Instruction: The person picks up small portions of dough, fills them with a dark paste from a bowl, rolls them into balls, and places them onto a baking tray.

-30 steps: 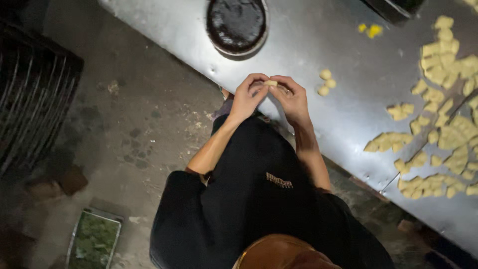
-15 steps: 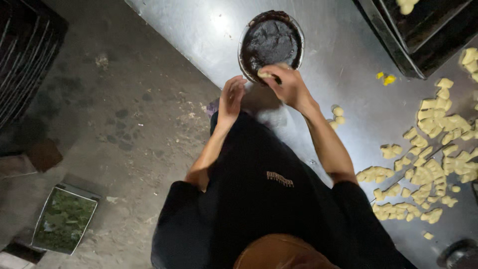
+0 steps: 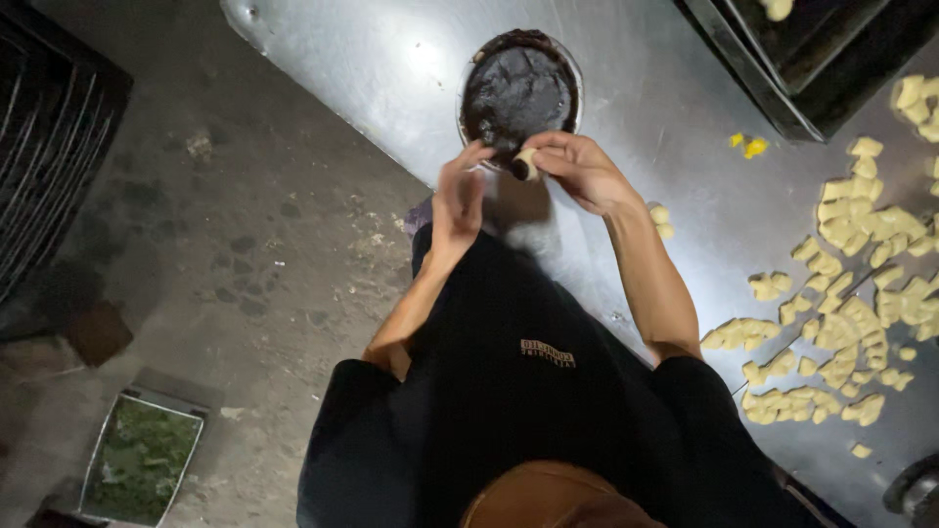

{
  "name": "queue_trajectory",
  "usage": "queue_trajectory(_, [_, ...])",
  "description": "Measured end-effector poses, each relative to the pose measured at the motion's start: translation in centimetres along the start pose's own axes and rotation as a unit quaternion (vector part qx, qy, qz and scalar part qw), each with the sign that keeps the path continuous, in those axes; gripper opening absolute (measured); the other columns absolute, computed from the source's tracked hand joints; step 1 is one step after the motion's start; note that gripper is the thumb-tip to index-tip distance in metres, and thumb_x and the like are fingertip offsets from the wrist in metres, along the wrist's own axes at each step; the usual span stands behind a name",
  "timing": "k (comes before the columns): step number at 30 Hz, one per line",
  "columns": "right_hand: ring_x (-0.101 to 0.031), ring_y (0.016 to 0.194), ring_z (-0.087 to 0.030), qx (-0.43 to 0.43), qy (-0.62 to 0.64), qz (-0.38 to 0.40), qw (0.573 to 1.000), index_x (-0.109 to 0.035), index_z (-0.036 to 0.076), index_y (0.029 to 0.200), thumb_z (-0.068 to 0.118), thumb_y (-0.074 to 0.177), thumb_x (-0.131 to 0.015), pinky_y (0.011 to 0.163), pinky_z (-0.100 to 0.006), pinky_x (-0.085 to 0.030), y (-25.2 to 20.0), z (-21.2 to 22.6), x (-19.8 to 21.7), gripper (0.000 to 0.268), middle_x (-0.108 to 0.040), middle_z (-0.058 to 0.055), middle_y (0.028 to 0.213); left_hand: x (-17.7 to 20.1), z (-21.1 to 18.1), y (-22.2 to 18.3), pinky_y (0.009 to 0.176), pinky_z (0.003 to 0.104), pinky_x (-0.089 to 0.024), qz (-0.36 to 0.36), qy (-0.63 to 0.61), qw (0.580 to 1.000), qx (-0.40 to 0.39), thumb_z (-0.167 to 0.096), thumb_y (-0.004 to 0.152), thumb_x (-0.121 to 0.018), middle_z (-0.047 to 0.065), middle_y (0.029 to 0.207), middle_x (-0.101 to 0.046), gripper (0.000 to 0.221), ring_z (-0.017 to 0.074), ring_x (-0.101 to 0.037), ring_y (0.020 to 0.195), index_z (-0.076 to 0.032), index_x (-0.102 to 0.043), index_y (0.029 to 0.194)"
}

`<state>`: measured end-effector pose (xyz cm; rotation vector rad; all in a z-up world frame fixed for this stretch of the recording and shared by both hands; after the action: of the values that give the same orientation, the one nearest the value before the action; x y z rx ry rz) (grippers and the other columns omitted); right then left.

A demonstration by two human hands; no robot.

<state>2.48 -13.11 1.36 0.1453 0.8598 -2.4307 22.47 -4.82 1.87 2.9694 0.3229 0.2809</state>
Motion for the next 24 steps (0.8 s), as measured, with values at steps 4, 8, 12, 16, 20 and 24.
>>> queue_trajectory(4, [-0.067,0.099,-0.016,0.040,0.296,0.018,0.954,-0.062,0.003,0.124,0.013,0.106,-0.063,0.088,-0.033,-0.055,-5.0,-2.3,-0.4,0.021,-0.070,-0.008,0.112,-4.2,0.2,-0.6,0.102,0.030,-0.051,0.159,-0.152,0.973,0.066,-0.013,0.111,-0.057,0.006,0.125,-0.069,0.033,0.0167,-0.064,0.116,-0.002,-0.057,0.141])
queue_trajectory(8, [-0.066,0.108,-0.018,0.103,0.310,-0.045,0.944,-0.058,0.001,0.125,0.015,0.109,-0.063,0.100,-0.032,-0.053,-9.3,-5.0,-1.0,0.022,-0.068,-0.010,0.117,-8.3,2.5,-2.5,0.101,0.032,-0.050,0.217,-0.337,0.897,0.185,-0.011,0.111,-0.062,0.008,0.115,-0.065,0.038,0.0165,-0.062,0.109,0.002,-0.054,0.145])
queue_trajectory(12, [-0.067,0.104,-0.020,0.188,0.313,-0.146,0.919,-0.056,0.000,0.132,0.009,0.099,-0.065,0.098,-0.036,-0.055,-14.0,-5.7,-2.4,0.036,-0.066,-0.011,0.122,-11.2,0.5,-4.7,0.096,0.034,-0.055,0.166,-0.585,0.736,0.298,-0.016,0.114,-0.052,0.008,0.122,-0.063,0.039,0.0179,-0.065,0.112,-0.001,-0.048,0.149])
queue_trajectory(16, [-0.065,0.113,-0.018,0.331,-0.089,-0.363,0.866,-0.055,-0.006,0.142,-0.006,0.098,-0.067,0.097,-0.032,-0.057,-20.2,-5.8,-2.7,0.045,-0.057,-0.012,0.132,-11.9,-4.7,-6.8,0.103,0.035,-0.056,0.235,-0.513,0.785,0.255,-0.021,0.112,-0.049,0.008,0.133,-0.059,0.048,0.0180,-0.061,0.123,-0.004,-0.039,0.156])
queue_trajectory(20, [-0.069,0.101,-0.017,0.338,-0.272,-0.414,0.800,-0.075,0.002,0.123,-0.008,0.098,-0.074,0.085,-0.029,-0.060,-24.7,-6.6,-2.1,0.027,-0.063,-0.011,0.127,-11.9,-8.9,-9.5,0.113,0.039,-0.055,0.322,-0.339,0.873,0.140,-0.023,0.113,-0.052,0.009,0.139,-0.054,0.052,0.0210,-0.059,0.129,-0.007,-0.036,0.160])
queue_trajectory(24, [-0.063,0.093,-0.022,0.359,-0.343,-0.395,0.773,-0.073,-0.002,0.112,-0.006,0.092,-0.078,0.080,-0.032,-0.055,-27.9,-6.8,-2.0,0.021,-0.060,-0.016,0.120,-12.3,-11.1,-13.6,0.115,0.041,-0.046,0.380,-0.034,0.921,-0.076,-0.019,0.112,-0.055,0.013,0.143,-0.058,0.044,0.0291,-0.058,0.133,-0.007,-0.050,0.155])
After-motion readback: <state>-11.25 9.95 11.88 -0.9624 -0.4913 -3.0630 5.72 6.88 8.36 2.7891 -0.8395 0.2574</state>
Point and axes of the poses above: each hand's wrist, its own y-axis towards the middle knuckle, its own x-axis out of the back of the hand, z = x × y, the point moved 5 cm from there along y, towards the middle knuckle
